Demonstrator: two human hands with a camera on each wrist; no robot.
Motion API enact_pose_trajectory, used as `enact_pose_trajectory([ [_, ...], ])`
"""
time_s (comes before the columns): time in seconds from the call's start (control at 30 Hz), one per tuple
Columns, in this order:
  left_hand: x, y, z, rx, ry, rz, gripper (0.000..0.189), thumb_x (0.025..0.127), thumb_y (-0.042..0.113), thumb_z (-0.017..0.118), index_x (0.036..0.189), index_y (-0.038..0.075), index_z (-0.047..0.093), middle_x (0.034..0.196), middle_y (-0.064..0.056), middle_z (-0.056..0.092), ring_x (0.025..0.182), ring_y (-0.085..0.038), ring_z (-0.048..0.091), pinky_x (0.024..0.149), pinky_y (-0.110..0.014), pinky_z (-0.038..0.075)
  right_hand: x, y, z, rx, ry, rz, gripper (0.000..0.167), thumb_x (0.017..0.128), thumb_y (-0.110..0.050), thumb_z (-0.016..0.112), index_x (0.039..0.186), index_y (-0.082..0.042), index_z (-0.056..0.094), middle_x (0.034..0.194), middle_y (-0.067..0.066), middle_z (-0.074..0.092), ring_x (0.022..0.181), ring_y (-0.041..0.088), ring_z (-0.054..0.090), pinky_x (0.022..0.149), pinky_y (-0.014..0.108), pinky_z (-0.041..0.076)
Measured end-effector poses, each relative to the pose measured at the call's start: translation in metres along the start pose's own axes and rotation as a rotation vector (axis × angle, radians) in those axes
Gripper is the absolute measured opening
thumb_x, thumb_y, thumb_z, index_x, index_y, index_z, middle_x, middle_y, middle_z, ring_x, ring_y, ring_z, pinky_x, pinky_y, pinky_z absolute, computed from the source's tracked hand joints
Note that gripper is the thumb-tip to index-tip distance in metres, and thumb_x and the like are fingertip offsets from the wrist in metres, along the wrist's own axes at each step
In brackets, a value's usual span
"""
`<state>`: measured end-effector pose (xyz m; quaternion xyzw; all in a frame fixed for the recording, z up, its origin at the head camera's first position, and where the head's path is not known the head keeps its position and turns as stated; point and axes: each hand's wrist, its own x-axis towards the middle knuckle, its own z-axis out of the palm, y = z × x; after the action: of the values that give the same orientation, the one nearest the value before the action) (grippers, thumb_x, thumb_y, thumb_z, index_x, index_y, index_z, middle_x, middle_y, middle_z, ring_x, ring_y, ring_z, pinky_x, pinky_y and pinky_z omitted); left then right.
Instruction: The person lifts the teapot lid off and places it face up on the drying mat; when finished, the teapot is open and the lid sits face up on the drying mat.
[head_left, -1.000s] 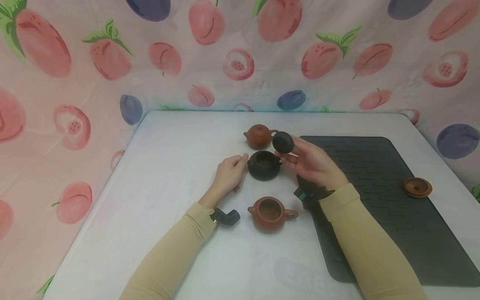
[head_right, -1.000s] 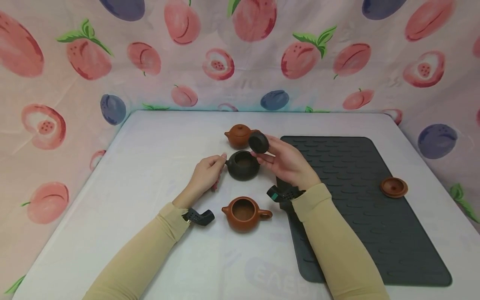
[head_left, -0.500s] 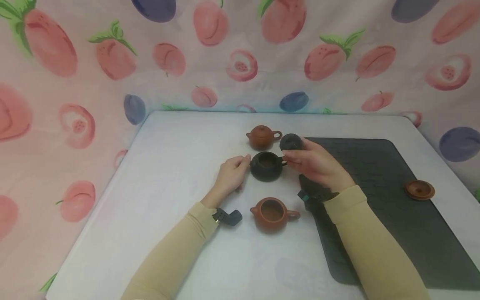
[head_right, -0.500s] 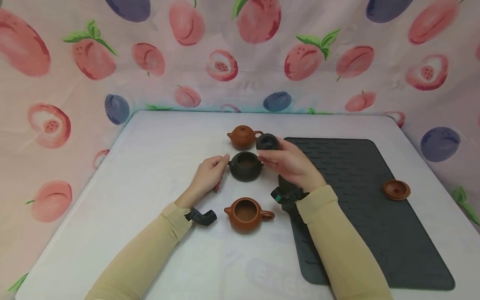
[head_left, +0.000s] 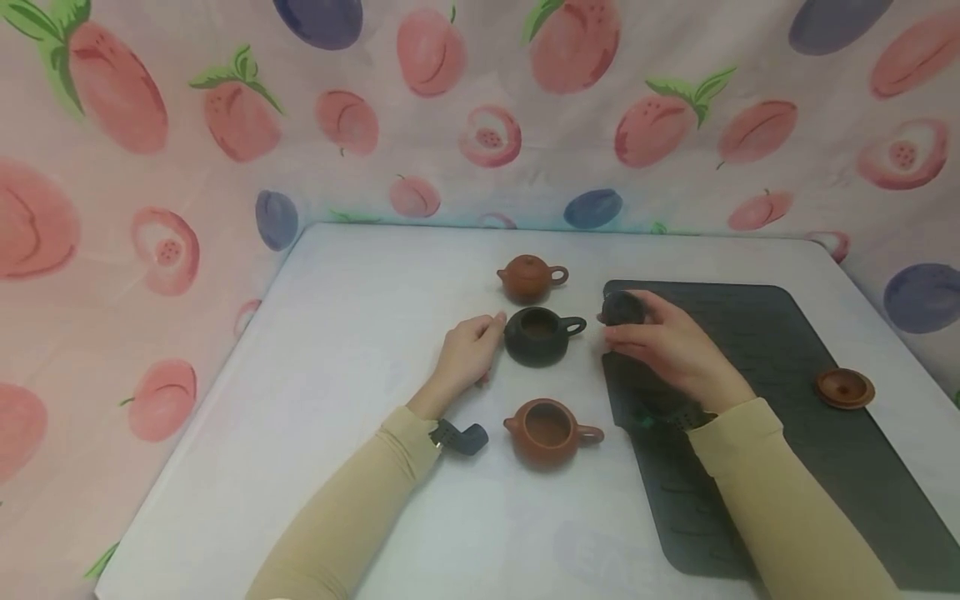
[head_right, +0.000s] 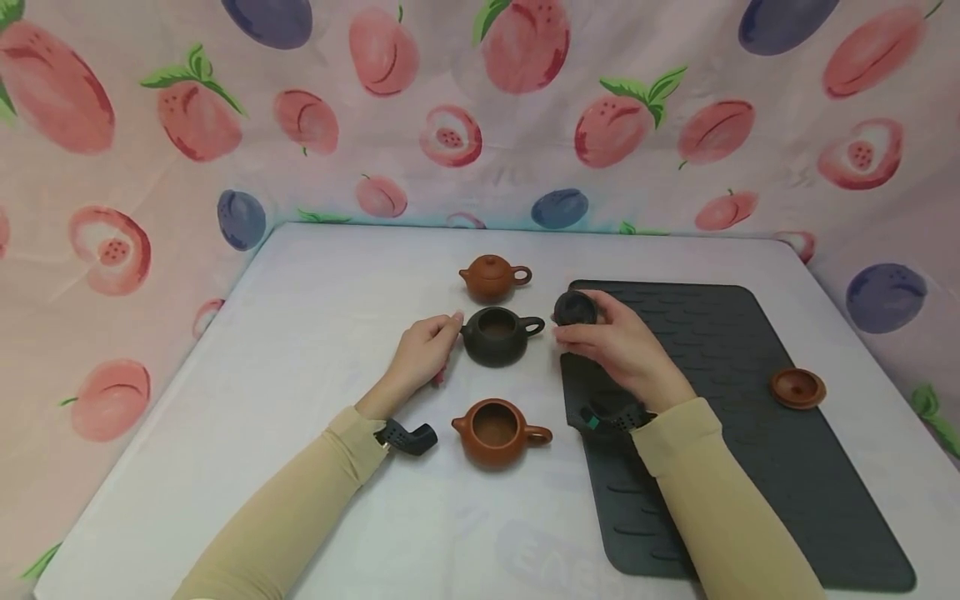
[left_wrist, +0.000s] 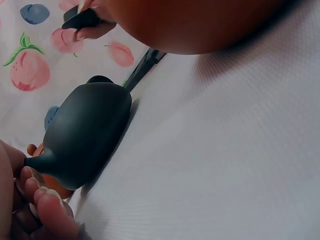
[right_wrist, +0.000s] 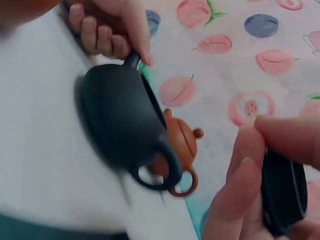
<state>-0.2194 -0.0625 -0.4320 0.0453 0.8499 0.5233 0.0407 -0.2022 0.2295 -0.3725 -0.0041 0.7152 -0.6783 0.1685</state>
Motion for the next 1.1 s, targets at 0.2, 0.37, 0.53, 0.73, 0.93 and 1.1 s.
enact_pose_trajectory([
  [0.2, 0.0, 0.0, 0.0, 0.003, 0.006, 0.008, 0.05, 0.108, 0.049, 0.044, 0.074, 0.013, 0.052, 0.048, -0.004, 0.047, 0.038, -0.018, 0.047, 0.042, -0.03, 0.038, -0.018, 0.009, -0.02, -0.205, 0.053, -0.001, 0.102, 0.096, -0.029, 0.075, 0.164, -0.008, 0.002, 0.146, 0.025, 0.051, 0.118, 0.029, 0.067, 0.098, 0.035, 0.052],
  [0.37, 0.0, 0.0, 0.0, 0.005, 0.008, 0.009, 0.05, 0.108, 0.049, 0.044, 0.074, 0.013, 0.052, 0.049, -0.003, 0.047, 0.038, -0.017, 0.046, 0.042, -0.03, 0.038, -0.031, 0.017, -0.041, -0.558, 0.156, 0.018, 0.104, 0.089, -0.055, 0.076, 0.163, -0.01, 0.018, 0.157, 0.023, 0.039, 0.128, 0.04, 0.056, 0.105, 0.063, 0.04],
  [0.53, 0.0, 0.001, 0.0, 0.005, 0.009, 0.004, 0.05, 0.108, 0.049, 0.044, 0.074, 0.013, 0.052, 0.048, -0.003, 0.047, 0.038, -0.017, 0.046, 0.041, -0.029, 0.038, -0.04, 0.022, -0.063, -0.694, 0.249, -0.024, 0.099, 0.089, -0.057, 0.074, 0.16, -0.006, 0.028, 0.157, 0.028, 0.034, 0.135, 0.05, 0.041, 0.098, 0.07, 0.04],
  [0.73, 0.0, 0.001, 0.0, 0.003, 0.004, -0.001, 0.051, 0.108, 0.05, 0.045, 0.074, 0.013, 0.052, 0.048, -0.003, 0.048, 0.038, -0.017, 0.047, 0.042, -0.03, 0.038, -0.048, 0.028, -0.089, -0.827, 0.349, -0.046, 0.094, 0.093, -0.057, 0.07, 0.155, 0.002, 0.032, 0.147, 0.036, 0.042, 0.126, 0.053, 0.047, 0.091, 0.07, 0.041],
  [0.93, 0.001, -0.001, 0.002, 0.027, 0.014, 0.013, 0.051, 0.108, 0.05, 0.044, 0.073, 0.013, 0.051, 0.048, -0.003, 0.048, 0.038, -0.017, 0.047, 0.041, -0.029, 0.038, -0.057, 0.033, -0.109, -1.006, 0.348, 0.009, 0.091, 0.091, -0.061, 0.07, 0.145, 0.006, 0.041, 0.135, 0.038, 0.048, 0.119, 0.057, 0.048, 0.087, 0.072, 0.041],
  [1.1, 0.001, -0.002, 0.002, 0.045, 0.026, 0.021, 0.051, 0.108, 0.05, 0.044, 0.072, 0.014, 0.05, 0.049, -0.003, 0.048, 0.037, -0.018, 0.048, 0.041, -0.03, 0.038, -0.063, 0.034, -0.116, -1.072, 0.344, 0.05, 0.095, 0.09, -0.061, 0.071, 0.14, 0.014, 0.041, 0.128, 0.041, 0.049, 0.113, 0.06, 0.05, 0.085, 0.072, 0.042],
])
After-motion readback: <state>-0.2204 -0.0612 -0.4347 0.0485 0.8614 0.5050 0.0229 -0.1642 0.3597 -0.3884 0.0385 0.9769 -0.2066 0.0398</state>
